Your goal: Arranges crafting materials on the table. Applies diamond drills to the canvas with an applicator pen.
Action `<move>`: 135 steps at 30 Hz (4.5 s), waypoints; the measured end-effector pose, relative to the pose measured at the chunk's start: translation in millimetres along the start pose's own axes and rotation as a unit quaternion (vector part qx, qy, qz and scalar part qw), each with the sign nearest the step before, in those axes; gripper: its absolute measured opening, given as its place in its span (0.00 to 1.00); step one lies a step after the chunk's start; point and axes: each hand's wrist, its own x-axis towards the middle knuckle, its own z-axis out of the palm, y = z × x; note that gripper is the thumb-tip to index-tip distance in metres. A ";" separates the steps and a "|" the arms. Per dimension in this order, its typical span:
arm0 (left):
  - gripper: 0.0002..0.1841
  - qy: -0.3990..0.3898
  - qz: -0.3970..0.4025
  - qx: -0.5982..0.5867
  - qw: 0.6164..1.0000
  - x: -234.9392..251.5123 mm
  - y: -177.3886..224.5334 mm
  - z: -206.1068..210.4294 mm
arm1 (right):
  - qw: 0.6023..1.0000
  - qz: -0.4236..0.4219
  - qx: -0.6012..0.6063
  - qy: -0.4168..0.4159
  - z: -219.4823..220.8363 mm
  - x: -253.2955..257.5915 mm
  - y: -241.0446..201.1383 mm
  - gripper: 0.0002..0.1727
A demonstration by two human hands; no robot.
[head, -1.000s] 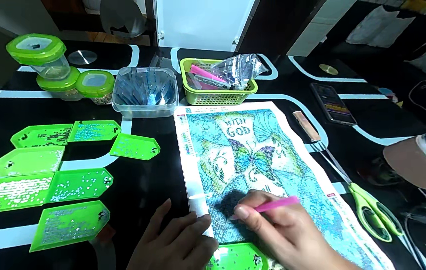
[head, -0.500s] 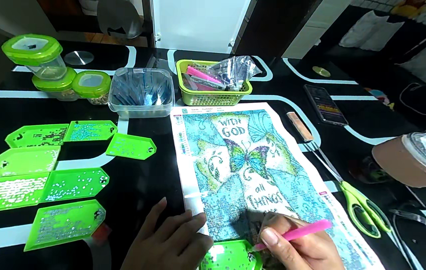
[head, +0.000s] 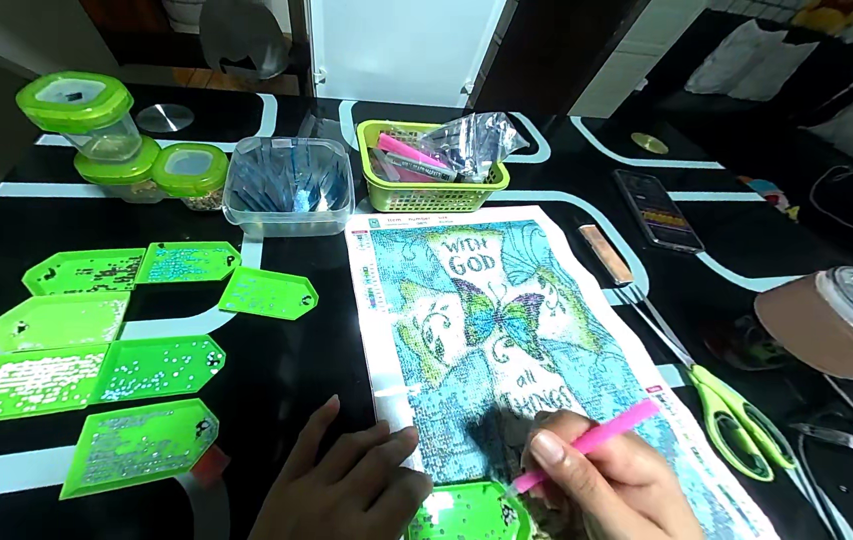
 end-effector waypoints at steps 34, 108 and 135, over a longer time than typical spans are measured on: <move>0.20 0.017 0.001 0.009 1.000 -0.8 0.0 3.8 | 0.988 -0.098 -0.114 -0.040 25.5 38.4 20.7 0.17; 0.20 0.019 0.001 0.014 1.000 -1.1 -0.2 4.6 | 0.999 -0.031 -0.027 -0.030 27.1 41.5 21.2 0.16; 0.20 0.017 0.001 0.011 1.000 -0.8 -0.9 5.2 | 0.978 -0.129 -0.148 -0.071 24.6 41.3 16.5 0.17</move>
